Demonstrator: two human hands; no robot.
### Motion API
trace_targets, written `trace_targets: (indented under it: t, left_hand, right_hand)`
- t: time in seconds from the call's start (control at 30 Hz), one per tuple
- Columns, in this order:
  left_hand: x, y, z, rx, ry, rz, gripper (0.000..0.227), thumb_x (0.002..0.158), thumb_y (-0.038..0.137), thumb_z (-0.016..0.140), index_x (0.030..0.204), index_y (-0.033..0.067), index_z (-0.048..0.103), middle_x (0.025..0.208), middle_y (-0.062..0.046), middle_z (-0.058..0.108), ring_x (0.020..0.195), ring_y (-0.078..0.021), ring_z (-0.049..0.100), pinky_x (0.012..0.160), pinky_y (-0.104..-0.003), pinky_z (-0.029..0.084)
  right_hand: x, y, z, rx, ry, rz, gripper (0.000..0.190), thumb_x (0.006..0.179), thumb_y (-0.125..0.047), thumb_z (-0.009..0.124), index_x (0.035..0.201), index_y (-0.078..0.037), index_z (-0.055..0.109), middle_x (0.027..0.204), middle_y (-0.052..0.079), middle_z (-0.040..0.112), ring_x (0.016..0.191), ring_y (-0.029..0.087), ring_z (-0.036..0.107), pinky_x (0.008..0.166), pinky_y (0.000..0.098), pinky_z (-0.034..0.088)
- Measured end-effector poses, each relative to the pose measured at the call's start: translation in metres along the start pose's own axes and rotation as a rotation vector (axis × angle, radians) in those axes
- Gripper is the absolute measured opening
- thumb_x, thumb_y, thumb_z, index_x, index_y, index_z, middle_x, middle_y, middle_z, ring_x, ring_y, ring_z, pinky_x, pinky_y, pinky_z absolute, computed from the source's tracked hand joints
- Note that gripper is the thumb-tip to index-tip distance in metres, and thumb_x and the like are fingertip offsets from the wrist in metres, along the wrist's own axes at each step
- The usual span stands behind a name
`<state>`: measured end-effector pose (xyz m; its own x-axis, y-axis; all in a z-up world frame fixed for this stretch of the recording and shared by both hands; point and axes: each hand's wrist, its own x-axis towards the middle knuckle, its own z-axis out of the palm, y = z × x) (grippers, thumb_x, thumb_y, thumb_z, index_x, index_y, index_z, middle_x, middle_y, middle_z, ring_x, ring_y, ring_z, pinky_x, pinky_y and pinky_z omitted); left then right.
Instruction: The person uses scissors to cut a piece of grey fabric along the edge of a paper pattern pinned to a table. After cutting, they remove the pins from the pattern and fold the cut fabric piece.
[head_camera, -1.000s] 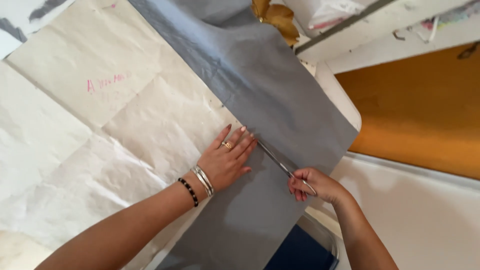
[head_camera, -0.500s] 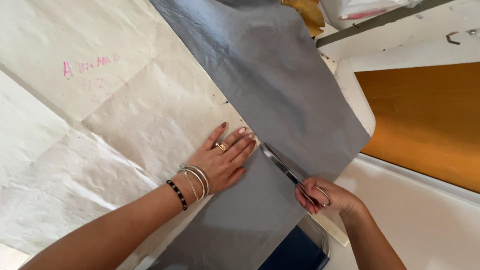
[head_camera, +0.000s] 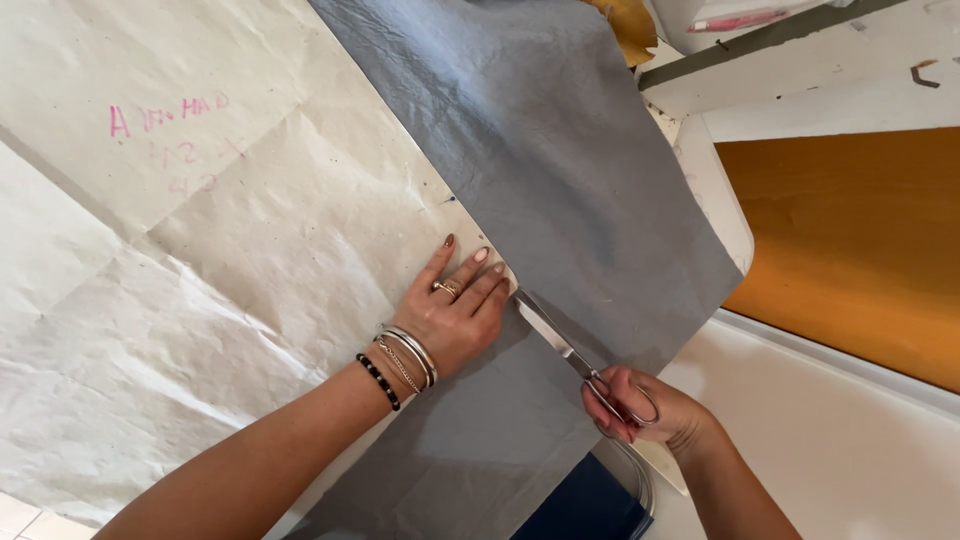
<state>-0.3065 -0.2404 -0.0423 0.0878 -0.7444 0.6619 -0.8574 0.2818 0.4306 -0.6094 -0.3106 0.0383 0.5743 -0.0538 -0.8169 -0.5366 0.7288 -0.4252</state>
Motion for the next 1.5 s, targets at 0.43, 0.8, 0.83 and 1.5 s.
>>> trace_targets:
  t: [0.43, 0.8, 0.83, 1.5]
  left_hand:
    - [0.004, 0.003, 0.002, -0.034, 0.047, -0.017, 0.016, 0.089, 0.024, 0.071, 0.100, 0.0137, 0.078, 0.103, -0.007, 0.078, 0.105, -0.0285, 0.074, 0.105, -0.059, 0.052]
    - [-0.001, 0.001, 0.007, -0.074, 0.108, -0.052, 0.017, 0.091, 0.025, 0.074, 0.101, 0.0113, 0.077, 0.102, -0.008, 0.078, 0.106, -0.0317, 0.074, 0.104, -0.062, 0.054]
    - [-0.002, 0.001, 0.006, -0.081, 0.108, -0.046, 0.016, 0.091, 0.024, 0.074, 0.100, 0.0110, 0.077, 0.101, -0.008, 0.078, 0.105, -0.0318, 0.074, 0.104, -0.062, 0.054]
    - [-0.008, 0.004, 0.010, -0.119, 0.090, -0.073, 0.017, 0.090, 0.022, 0.078, 0.098, 0.0075, 0.078, 0.099, -0.012, 0.079, 0.104, -0.0338, 0.074, 0.105, -0.066, 0.052]
  right_hand:
    - [0.020, 0.005, -0.014, -0.357, 0.163, -0.072, 0.056, 0.085, -0.059, 0.070, 0.080, -0.003, 0.069, 0.053, 0.012, 0.070, 0.049, 0.019, 0.067, 0.050, 0.0300, 0.055]
    - [0.022, 0.007, -0.035, -0.466, 0.251, -0.118, 0.034, 0.086, -0.032, 0.081, 0.076, -0.002, 0.071, 0.054, 0.012, 0.071, 0.051, 0.018, 0.067, 0.051, 0.0321, 0.058]
    - [0.019, 0.005, -0.035, -0.465, 0.255, -0.117, 0.033, 0.086, -0.031, 0.081, 0.075, -0.002, 0.070, 0.053, 0.012, 0.070, 0.051, 0.018, 0.067, 0.051, 0.0321, 0.058]
    - [0.027, 0.011, -0.040, -0.554, 0.266, -0.158, 0.036, 0.088, -0.036, 0.079, 0.076, -0.003, 0.069, 0.052, 0.011, 0.069, 0.049, 0.016, 0.066, 0.049, 0.0322, 0.059]
